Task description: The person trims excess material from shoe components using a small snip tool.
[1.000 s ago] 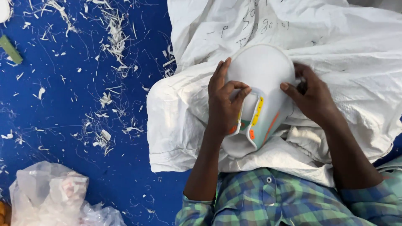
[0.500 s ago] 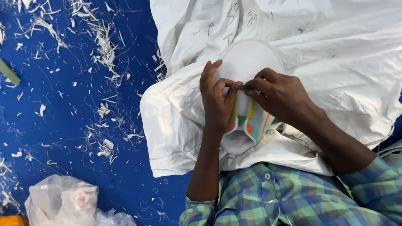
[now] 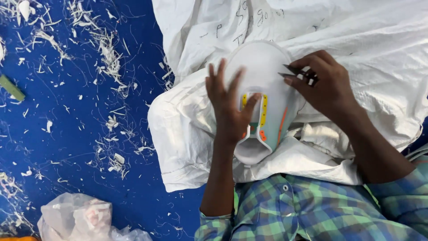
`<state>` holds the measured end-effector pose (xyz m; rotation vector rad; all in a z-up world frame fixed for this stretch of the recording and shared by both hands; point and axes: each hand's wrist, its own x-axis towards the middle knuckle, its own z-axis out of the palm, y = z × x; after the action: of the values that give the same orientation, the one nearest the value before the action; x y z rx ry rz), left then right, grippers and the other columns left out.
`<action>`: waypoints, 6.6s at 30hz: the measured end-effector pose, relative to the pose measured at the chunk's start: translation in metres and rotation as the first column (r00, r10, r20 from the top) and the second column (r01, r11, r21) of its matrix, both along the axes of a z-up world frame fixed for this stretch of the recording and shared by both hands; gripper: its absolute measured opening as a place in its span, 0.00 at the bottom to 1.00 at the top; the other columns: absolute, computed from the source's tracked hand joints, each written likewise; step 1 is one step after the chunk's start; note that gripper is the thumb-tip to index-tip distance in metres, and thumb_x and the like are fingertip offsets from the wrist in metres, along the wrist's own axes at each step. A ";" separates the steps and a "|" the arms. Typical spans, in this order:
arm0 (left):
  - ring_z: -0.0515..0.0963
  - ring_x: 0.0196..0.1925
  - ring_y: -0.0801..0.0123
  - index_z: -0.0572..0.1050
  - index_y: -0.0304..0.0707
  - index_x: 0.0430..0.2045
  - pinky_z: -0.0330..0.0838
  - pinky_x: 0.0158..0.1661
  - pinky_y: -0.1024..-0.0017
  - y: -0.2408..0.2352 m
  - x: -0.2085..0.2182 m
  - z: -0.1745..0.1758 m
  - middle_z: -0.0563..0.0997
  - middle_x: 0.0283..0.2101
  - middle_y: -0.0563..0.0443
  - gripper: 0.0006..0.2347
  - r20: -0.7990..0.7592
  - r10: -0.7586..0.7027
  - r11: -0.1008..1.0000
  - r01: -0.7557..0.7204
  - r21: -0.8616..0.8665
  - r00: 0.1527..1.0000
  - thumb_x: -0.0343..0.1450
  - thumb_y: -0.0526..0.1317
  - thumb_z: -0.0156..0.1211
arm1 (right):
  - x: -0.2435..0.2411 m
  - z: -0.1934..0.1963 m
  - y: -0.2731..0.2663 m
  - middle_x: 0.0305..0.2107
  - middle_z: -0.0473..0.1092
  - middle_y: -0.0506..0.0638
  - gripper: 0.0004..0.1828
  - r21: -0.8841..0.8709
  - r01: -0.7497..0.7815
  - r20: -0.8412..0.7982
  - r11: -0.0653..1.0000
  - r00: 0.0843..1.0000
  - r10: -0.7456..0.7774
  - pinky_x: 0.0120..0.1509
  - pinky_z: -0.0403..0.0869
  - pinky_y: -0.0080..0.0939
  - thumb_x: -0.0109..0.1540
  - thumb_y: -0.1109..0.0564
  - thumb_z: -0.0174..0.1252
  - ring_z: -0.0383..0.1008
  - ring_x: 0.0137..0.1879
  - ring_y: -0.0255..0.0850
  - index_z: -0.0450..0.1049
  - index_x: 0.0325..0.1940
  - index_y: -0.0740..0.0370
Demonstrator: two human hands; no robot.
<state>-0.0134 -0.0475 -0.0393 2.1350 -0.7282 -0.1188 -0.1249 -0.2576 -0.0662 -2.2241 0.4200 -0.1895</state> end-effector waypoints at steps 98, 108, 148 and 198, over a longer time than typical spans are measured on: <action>0.75 0.60 0.64 0.66 0.30 0.62 0.73 0.59 0.66 0.058 0.020 -0.003 0.72 0.62 0.41 0.21 -0.210 0.256 0.922 -0.303 -0.241 0.944 0.75 0.37 0.62 | -0.012 -0.020 0.014 0.45 0.70 0.48 0.29 0.534 0.072 -0.038 0.842 0.997 -0.062 0.49 0.74 0.32 0.67 0.61 0.63 0.70 0.45 0.30 0.65 0.72 0.63; 0.80 0.51 0.65 0.74 0.23 0.54 0.73 0.56 0.68 0.063 0.030 -0.026 0.82 0.49 0.41 0.12 -0.696 0.062 0.530 -0.615 -0.584 0.715 0.78 0.33 0.57 | -0.012 -0.003 0.006 0.27 0.67 0.38 0.23 0.872 -0.047 0.048 0.487 0.999 0.009 0.28 0.60 0.26 0.68 0.56 0.60 0.60 0.28 0.23 0.71 0.67 0.64; 0.77 0.61 0.63 0.53 0.28 0.73 0.74 0.61 0.65 0.023 -0.028 0.051 0.74 0.62 0.40 0.38 -0.622 0.072 0.744 -0.457 -0.487 0.780 0.68 0.29 0.70 | 0.019 0.023 -0.022 0.34 0.77 0.49 0.10 0.625 0.166 0.259 0.762 0.878 -0.403 0.26 0.62 0.25 0.77 0.60 0.56 0.63 0.23 0.24 0.72 0.41 0.64; 0.82 0.46 0.57 0.78 0.29 0.43 0.78 0.45 0.68 0.037 -0.025 0.042 0.80 0.45 0.40 0.18 -0.160 -0.030 0.994 0.012 -0.111 0.987 0.66 0.42 0.73 | 0.050 0.044 0.027 0.25 0.66 0.43 0.10 0.905 -0.037 0.098 0.424 0.988 -0.123 0.26 0.63 0.27 0.70 0.56 0.60 0.61 0.25 0.26 0.71 0.47 0.67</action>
<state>-0.0381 -0.0109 0.0023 1.9876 -0.6473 -0.2543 -0.0747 -0.2307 -0.0218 -1.0782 0.3654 -0.1070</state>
